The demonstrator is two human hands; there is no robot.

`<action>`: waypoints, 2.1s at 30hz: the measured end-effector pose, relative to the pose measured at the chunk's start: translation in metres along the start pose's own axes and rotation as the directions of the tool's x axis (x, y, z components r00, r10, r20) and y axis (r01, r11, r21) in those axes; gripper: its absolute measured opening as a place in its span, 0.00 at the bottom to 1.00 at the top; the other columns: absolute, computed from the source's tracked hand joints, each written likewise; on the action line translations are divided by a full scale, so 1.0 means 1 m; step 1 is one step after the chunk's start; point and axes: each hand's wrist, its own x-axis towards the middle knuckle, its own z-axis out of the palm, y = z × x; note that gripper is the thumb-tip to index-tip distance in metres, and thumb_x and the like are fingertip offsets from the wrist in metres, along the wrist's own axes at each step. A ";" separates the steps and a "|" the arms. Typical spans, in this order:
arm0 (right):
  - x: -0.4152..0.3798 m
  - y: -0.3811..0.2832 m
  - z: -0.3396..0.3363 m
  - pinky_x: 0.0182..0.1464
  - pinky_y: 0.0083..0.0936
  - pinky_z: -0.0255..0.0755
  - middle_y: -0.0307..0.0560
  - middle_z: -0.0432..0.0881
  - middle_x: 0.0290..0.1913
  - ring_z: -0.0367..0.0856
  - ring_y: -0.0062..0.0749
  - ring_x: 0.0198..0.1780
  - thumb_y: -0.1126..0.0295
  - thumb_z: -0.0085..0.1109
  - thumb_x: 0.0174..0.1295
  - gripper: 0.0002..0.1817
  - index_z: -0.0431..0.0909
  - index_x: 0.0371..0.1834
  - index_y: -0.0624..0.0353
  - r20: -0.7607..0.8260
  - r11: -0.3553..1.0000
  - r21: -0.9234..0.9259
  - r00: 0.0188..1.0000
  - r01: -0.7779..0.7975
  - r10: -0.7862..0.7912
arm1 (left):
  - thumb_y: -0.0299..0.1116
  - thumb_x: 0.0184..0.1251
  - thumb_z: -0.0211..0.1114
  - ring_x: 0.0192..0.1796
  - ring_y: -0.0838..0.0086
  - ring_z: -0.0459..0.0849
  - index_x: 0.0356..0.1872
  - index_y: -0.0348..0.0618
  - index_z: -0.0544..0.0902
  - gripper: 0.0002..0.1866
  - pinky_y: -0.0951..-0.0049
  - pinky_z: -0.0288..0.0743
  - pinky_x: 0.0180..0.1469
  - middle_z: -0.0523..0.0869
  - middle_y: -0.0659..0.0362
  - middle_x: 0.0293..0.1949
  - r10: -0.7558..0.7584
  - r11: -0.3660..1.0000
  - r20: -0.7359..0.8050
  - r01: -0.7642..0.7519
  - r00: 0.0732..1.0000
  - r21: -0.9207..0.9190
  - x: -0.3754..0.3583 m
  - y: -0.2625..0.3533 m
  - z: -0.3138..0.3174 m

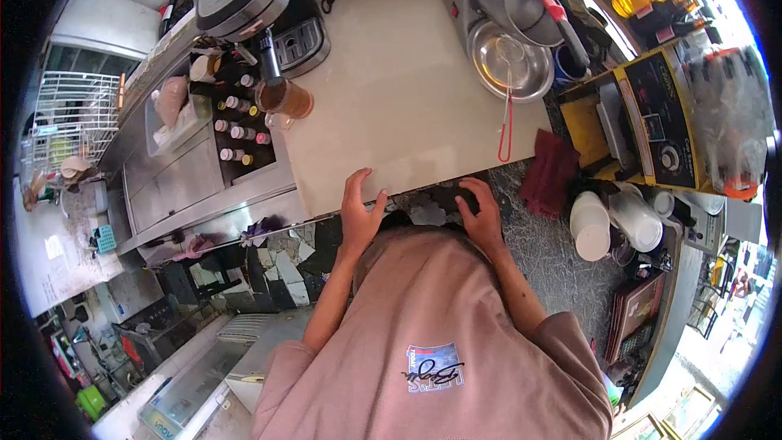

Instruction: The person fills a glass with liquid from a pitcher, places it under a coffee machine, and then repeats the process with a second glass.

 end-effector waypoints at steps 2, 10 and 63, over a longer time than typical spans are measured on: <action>-0.012 0.011 -0.012 0.64 0.38 0.74 0.55 0.80 0.59 0.80 0.49 0.63 0.75 0.65 0.66 0.17 0.78 0.57 0.60 -0.038 0.999 -0.032 0.998 -0.043 0.042 | 0.32 0.67 0.69 0.65 0.52 0.78 0.62 0.40 0.77 0.23 0.58 0.72 0.66 0.79 0.48 0.62 0.015 1.000 0.052 -0.015 0.999 0.002 0.002 0.007 0.007; -0.078 0.044 -0.051 0.39 0.27 0.79 0.47 0.88 0.32 0.87 0.30 0.33 0.76 0.63 0.68 0.07 0.85 0.46 0.62 -0.328 0.972 -0.003 0.919 -0.235 0.221 | 0.31 0.65 0.70 0.63 0.54 0.80 0.55 0.40 0.81 0.19 0.59 0.74 0.65 0.82 0.50 0.58 0.129 0.991 0.209 -0.133 0.969 0.006 0.003 0.042 0.043; -0.187 0.032 -0.163 0.58 0.43 0.80 0.57 0.84 0.57 0.85 0.54 0.58 0.62 0.79 0.46 0.41 0.73 0.64 0.63 -0.435 0.956 -0.081 0.873 -0.281 0.220 | 0.44 0.57 0.79 0.76 0.57 0.68 0.81 0.48 0.56 0.54 0.54 0.69 0.71 0.65 0.49 0.77 0.191 0.977 0.898 0.009 0.395 -0.212 -0.115 0.197 0.161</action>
